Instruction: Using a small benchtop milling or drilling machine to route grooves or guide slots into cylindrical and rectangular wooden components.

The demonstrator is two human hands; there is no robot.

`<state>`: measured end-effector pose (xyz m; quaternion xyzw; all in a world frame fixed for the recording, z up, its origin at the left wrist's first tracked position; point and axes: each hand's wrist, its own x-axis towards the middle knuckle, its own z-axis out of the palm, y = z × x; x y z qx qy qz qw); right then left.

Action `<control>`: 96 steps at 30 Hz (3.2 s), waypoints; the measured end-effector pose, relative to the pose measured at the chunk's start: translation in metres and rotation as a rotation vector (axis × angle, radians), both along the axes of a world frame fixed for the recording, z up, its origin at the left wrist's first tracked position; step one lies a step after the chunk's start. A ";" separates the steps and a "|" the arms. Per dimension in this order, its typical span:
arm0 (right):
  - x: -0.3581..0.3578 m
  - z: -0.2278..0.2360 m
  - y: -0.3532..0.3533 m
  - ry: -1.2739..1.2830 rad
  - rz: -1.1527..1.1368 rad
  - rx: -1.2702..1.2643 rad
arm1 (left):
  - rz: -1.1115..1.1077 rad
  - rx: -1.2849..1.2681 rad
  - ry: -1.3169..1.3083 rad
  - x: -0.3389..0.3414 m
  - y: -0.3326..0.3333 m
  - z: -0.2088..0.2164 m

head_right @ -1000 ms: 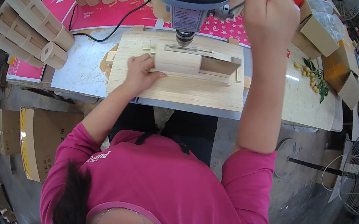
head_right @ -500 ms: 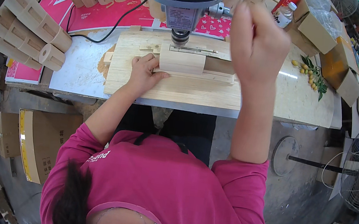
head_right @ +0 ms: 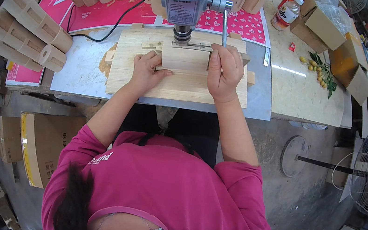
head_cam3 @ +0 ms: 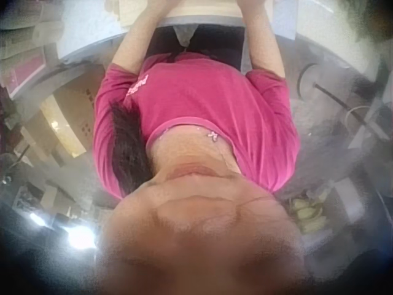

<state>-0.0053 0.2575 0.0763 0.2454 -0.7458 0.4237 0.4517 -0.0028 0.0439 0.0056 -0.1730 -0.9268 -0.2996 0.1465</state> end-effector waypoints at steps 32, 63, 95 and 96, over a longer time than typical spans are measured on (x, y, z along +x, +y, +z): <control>0.015 0.013 0.049 -0.756 0.183 0.426 | -0.149 0.466 -0.169 0.038 -0.048 0.036; 0.045 0.006 0.026 -0.588 0.072 0.480 | 1.019 0.723 0.145 0.083 -0.182 -0.004; 0.048 0.011 0.022 -0.579 0.048 0.477 | 1.042 0.458 0.406 0.012 -0.338 0.074; 0.048 0.011 0.023 -0.580 0.047 0.477 | 1.007 0.496 0.434 0.012 -0.336 0.073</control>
